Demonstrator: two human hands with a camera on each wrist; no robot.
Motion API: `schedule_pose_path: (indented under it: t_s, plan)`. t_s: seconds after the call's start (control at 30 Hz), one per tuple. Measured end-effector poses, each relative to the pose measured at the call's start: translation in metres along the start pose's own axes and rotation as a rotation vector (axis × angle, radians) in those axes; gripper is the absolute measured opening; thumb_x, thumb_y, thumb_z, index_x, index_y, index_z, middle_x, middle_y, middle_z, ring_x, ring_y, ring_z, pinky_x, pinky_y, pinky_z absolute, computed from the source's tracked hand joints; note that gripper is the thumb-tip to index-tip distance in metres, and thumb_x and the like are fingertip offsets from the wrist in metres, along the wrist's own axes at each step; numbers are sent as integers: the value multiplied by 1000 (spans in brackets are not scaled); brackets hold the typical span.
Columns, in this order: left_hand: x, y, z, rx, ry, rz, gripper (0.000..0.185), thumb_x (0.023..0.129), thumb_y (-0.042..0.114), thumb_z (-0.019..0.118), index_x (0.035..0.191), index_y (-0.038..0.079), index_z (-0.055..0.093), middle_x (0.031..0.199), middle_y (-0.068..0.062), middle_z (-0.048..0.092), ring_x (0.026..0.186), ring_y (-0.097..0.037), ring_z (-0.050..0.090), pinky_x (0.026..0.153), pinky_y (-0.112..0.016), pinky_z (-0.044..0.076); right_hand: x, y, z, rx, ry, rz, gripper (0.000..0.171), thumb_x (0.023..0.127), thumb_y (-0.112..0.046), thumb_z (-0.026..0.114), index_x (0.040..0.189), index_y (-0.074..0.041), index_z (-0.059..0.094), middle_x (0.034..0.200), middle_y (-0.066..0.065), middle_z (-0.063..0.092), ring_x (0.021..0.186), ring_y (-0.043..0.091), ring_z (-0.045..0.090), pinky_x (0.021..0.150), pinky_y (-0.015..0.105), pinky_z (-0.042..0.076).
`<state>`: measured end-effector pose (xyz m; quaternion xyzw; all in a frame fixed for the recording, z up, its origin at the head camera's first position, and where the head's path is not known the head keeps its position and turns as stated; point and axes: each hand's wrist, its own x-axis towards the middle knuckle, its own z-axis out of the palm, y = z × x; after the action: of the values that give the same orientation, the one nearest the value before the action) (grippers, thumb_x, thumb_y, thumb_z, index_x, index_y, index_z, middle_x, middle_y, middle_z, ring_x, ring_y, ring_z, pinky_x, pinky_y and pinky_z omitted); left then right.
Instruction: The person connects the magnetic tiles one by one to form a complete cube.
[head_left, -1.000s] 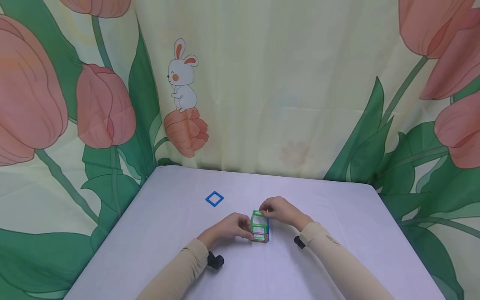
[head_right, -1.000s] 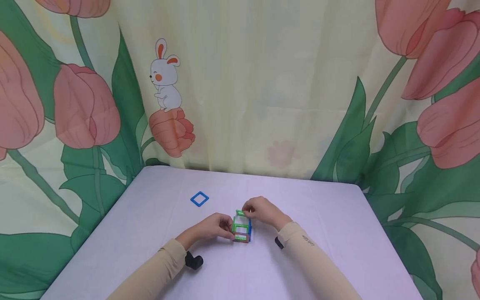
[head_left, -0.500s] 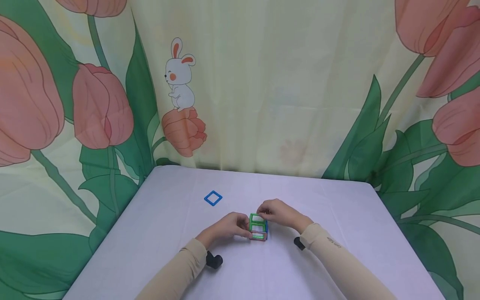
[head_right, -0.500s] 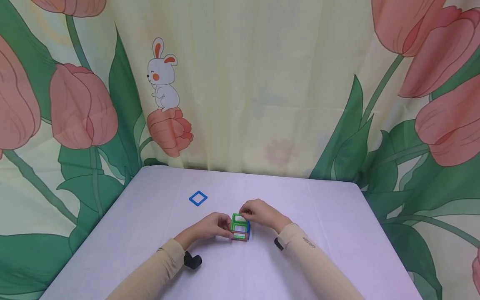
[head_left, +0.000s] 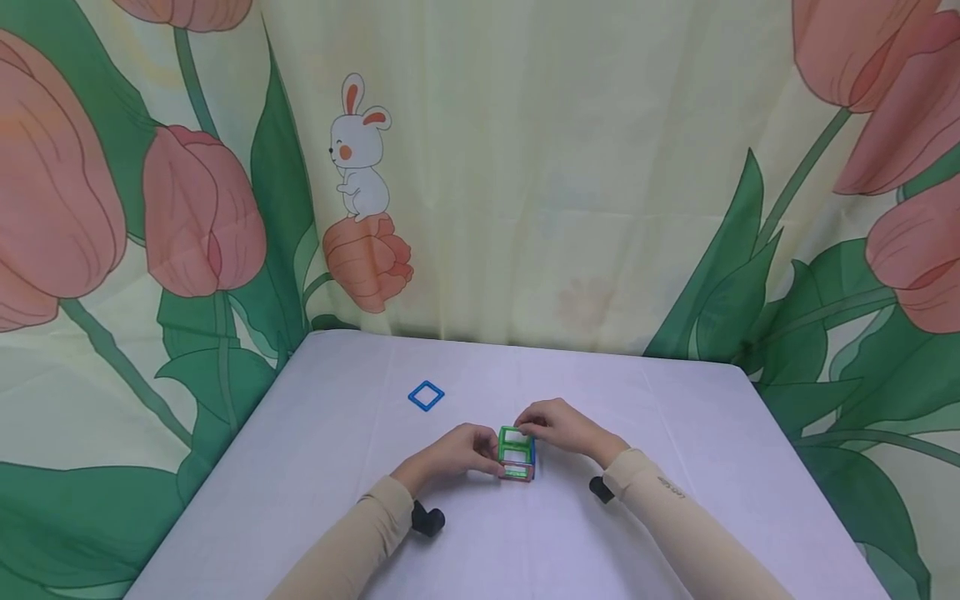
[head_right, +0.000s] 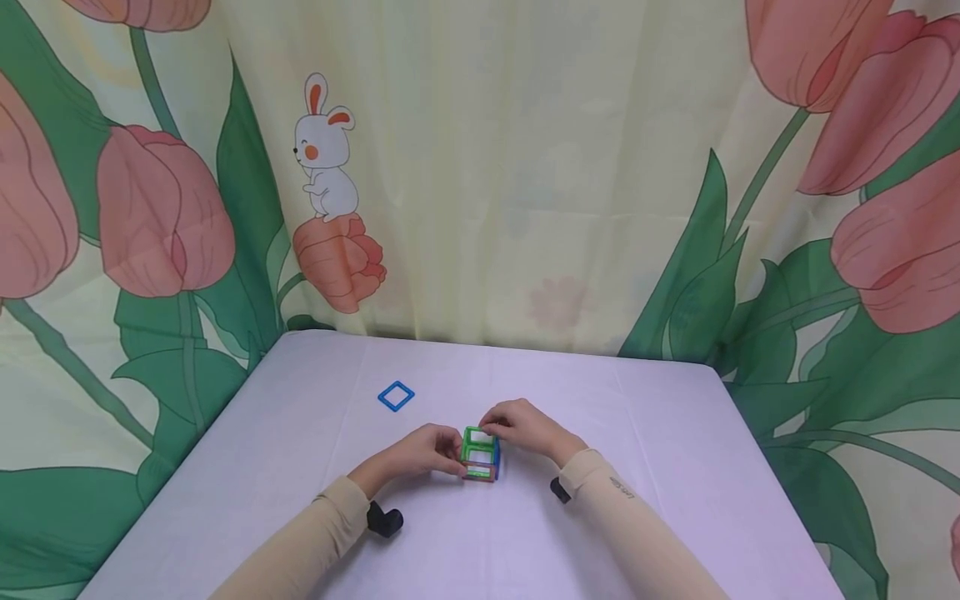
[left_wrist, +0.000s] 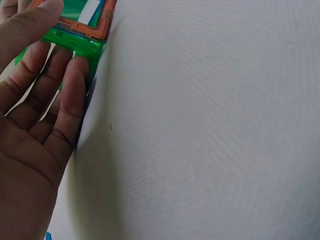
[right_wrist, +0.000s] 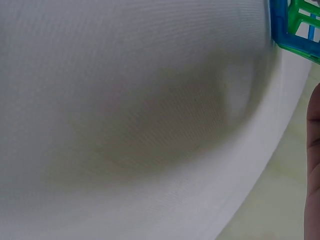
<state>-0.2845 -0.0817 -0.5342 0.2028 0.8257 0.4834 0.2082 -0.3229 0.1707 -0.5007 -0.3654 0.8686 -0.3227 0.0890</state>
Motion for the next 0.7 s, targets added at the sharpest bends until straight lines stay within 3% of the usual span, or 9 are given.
schedule_pose_path:
  t_s: [0.23, 0.4, 0.47, 0.5, 0.63, 0.7]
  plan:
    - [2, 3, -3, 7, -19, 3, 22, 83, 20, 87, 92, 14, 68, 87, 5, 70, 82, -14, 61, 77, -28, 49, -4, 7, 0, 111, 5, 69, 17, 101, -17, 66, 113, -11, 77, 111, 2, 77, 93, 3, 67, 85, 23, 55]
    - [1, 0, -15, 23, -37, 21, 21, 83, 19, 87, 95, 15, 70, 93, 5, 71, 87, -13, 64, 82, -29, 50, -5, 7, 0, 122, 9, 69, 18, 101, -17, 66, 113, -9, 77, 109, 3, 77, 93, 4, 67, 85, 23, 55]
    - [3, -5, -23, 59, 45, 30, 20, 84, 18, 85, 96, 15, 70, 93, 4, 69, 87, -13, 63, 81, -28, 51, -5, 7, 1, 118, 13, 77, 18, 101, -17, 66, 113, -9, 77, 110, 3, 77, 94, 4, 67, 86, 24, 55]
    - [5, -9, -26, 80, 120, 30, 20, 85, 18, 85, 96, 14, 69, 94, 3, 67, 87, -14, 61, 80, -29, 51, -5, 7, 1, 121, 12, 92, 17, 101, -18, 66, 113, -10, 77, 110, 2, 77, 94, 4, 67, 86, 23, 55]
    - [10, -23, -41, 179, 508, -27, 31, 86, 21, 84, 110, 11, 66, 113, -8, 62, 101, -24, 60, 89, -38, 53, -6, 7, 4, 142, 18, 123, 16, 101, -18, 66, 112, -12, 77, 109, 1, 76, 94, 5, 66, 85, 23, 54]
    - [12, -30, -48, 192, 650, -82, 46, 85, 21, 84, 123, 7, 61, 128, -16, 54, 111, -31, 58, 96, -45, 52, -5, 7, 6, 156, 19, 127, 16, 101, -17, 66, 111, -12, 77, 109, 1, 76, 93, 5, 66, 84, 22, 54]
